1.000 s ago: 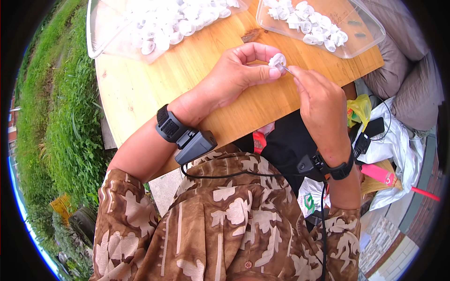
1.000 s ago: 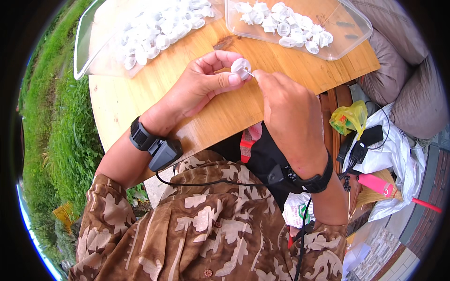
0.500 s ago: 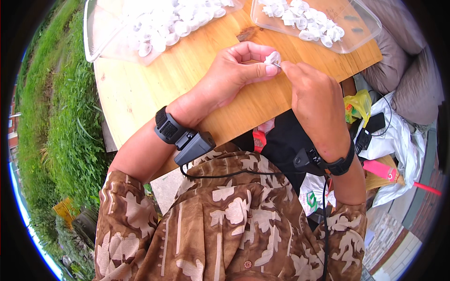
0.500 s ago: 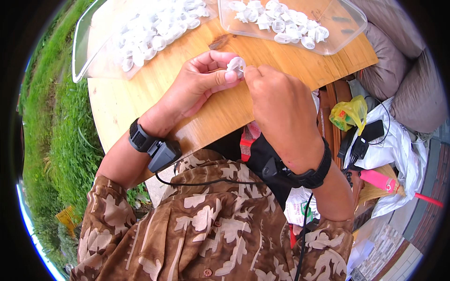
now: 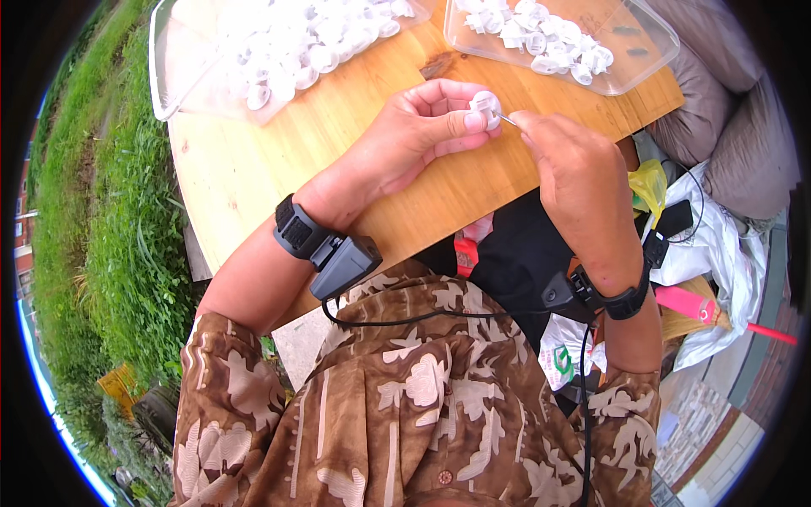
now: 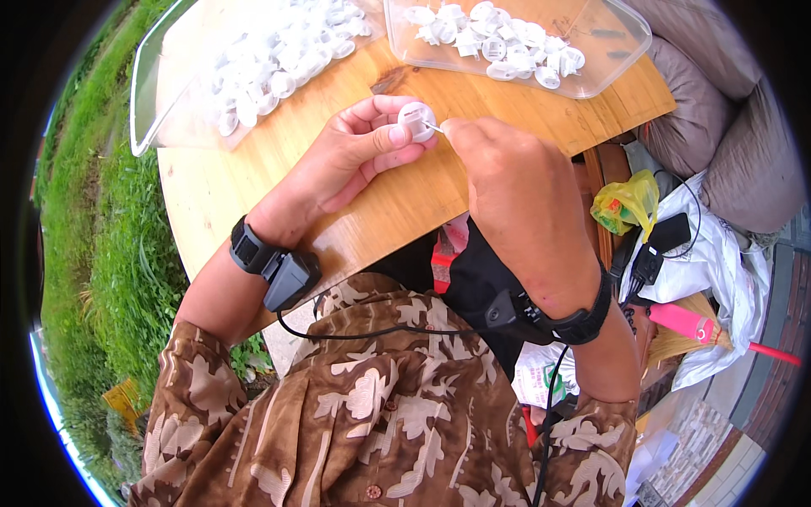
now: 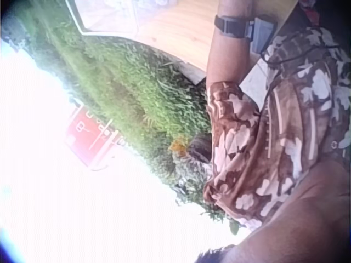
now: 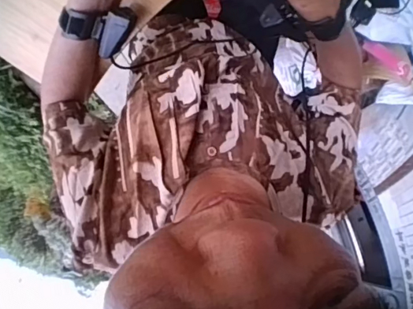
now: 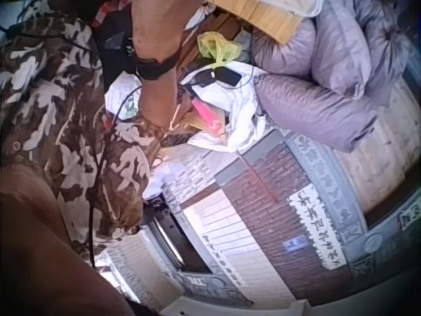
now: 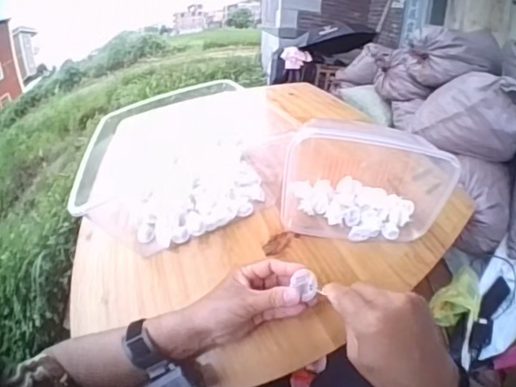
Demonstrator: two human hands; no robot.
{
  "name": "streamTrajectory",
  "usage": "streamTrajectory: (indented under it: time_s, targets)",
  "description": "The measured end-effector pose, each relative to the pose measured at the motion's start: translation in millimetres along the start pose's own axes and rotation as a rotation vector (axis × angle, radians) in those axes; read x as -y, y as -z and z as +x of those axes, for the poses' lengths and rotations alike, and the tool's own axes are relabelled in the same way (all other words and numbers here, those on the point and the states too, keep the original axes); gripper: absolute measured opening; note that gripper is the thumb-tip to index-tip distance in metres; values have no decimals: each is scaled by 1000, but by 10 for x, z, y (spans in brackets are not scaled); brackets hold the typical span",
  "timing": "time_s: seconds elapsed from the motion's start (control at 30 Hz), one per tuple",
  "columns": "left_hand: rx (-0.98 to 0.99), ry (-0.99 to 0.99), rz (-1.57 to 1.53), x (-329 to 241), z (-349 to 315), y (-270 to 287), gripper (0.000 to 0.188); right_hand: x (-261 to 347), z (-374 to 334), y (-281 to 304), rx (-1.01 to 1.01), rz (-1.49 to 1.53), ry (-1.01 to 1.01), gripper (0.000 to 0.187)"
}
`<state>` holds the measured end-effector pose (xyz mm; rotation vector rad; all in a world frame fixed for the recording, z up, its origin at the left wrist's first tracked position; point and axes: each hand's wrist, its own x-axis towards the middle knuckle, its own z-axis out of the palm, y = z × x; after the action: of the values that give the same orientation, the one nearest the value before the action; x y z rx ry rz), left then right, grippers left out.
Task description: The person is assembling small white plastic components by inserting a thin rod into them.
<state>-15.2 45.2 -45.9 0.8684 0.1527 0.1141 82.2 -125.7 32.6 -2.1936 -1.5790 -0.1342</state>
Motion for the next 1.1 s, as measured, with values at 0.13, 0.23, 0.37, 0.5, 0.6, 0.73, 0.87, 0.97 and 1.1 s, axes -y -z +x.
streamTrajectory:
  time_s: [0.13,0.23,0.37,0.5,0.6,0.73,0.87,0.97,1.1]
  targets:
    - [1,-13,12,22,10,3,32,6,-2,-10,25,-29,1,23]
    - [-11,-24,36,21,3,-17,32,14,-3,-13,45,-69,-3,22]
    - [-19,-41,56,14,-12,-43,32,15,-7,-36,61,-93,-9,22]
    - [-49,-34,59,8,-12,-68,31,49,-5,-51,74,-149,-21,19]
    - [-80,-63,128,21,-7,-56,29,96,20,-63,110,-191,-32,16]
    - [-83,-81,151,20,-18,-61,29,106,36,-46,130,-220,-21,13]
    - [-85,-51,187,18,-13,-58,30,50,6,-21,121,-197,21,14]
    - [-84,-47,170,7,-15,-64,30,60,0,-13,80,-251,61,14]
    - [-69,-48,142,9,-11,-57,31,33,4,-39,40,-313,120,16]
